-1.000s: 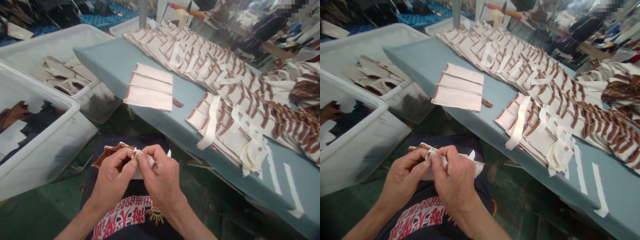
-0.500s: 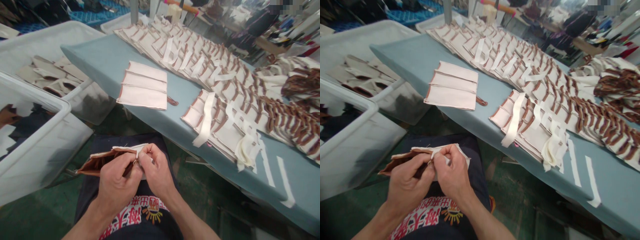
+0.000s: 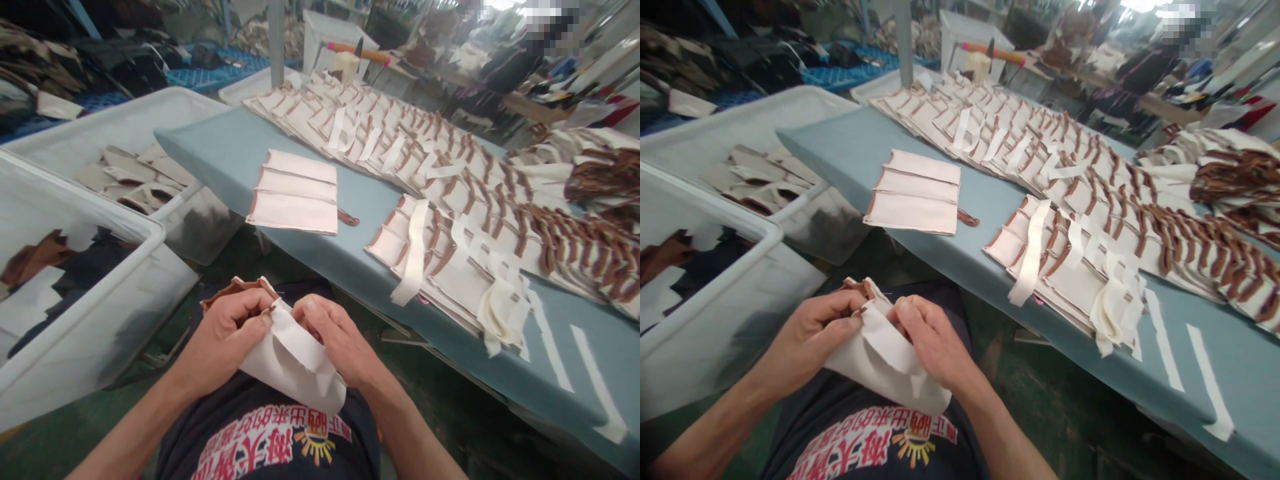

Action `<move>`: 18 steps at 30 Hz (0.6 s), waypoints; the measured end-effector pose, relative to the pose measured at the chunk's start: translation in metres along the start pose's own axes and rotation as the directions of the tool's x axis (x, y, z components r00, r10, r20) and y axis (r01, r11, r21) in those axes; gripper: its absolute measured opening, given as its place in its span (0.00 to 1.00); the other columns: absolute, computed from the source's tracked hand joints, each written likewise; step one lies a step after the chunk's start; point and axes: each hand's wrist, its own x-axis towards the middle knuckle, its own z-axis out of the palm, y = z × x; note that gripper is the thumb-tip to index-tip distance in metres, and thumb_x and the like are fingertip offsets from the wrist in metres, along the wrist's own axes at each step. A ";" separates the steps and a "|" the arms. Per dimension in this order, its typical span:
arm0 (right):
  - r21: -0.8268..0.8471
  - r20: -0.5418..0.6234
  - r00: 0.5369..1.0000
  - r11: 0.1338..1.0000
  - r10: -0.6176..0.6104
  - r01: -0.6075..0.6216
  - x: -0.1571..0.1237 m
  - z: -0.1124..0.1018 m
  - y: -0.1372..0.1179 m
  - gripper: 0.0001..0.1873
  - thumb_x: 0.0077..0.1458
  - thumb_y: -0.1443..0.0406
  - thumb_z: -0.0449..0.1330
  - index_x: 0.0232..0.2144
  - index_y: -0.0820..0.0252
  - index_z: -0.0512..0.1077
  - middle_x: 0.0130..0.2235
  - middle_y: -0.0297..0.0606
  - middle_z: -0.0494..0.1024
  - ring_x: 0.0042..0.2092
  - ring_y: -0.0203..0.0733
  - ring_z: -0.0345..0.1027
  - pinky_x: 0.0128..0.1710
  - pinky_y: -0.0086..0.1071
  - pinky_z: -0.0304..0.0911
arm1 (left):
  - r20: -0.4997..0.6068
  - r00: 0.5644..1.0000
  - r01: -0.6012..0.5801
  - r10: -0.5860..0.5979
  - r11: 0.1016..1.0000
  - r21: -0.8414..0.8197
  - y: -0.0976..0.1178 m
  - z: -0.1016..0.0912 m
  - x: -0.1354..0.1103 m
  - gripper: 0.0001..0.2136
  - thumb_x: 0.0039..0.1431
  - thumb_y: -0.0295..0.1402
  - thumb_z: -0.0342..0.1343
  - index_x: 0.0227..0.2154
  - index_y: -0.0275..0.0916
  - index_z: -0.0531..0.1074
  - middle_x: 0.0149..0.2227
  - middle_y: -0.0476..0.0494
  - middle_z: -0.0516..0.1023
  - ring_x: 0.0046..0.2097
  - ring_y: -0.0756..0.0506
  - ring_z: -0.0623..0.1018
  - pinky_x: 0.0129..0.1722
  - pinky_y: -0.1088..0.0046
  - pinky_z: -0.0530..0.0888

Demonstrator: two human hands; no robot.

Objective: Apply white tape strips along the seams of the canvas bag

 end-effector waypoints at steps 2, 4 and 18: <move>0.087 0.088 0.991 0.990 0.102 -0.109 -0.014 -0.006 -0.004 0.33 0.59 0.34 0.69 0.37 0.56 0.70 0.25 0.23 0.66 0.25 0.32 0.54 0.24 0.25 0.52 | 0.030 0.999 0.018 -0.017 1.000 -0.023 0.002 -0.008 0.002 0.13 0.60 0.39 0.57 0.23 0.39 0.78 0.26 0.47 0.78 0.27 0.47 0.72 0.24 0.76 0.69; 0.131 0.206 0.958 0.964 0.200 -0.229 -0.030 -0.013 -0.008 0.34 0.54 0.36 0.74 0.40 0.55 0.69 0.23 0.21 0.68 0.22 0.30 0.52 0.21 0.24 0.48 | 0.055 0.998 0.019 -0.017 0.999 -0.029 0.005 -0.013 0.003 0.13 0.60 0.39 0.58 0.24 0.39 0.79 0.26 0.47 0.78 0.27 0.47 0.72 0.24 0.77 0.68; -0.477 0.208 0.757 0.611 -0.620 0.632 0.002 -0.027 -0.054 0.17 0.64 0.54 0.71 0.49 0.56 0.79 0.51 0.43 0.88 0.54 0.47 0.82 0.60 0.41 0.72 | 0.252 0.965 -0.112 0.071 0.982 0.152 0.047 -0.015 0.000 0.14 0.65 0.33 0.55 0.27 0.43 0.84 0.25 0.50 0.82 0.26 0.47 0.78 0.24 0.80 0.72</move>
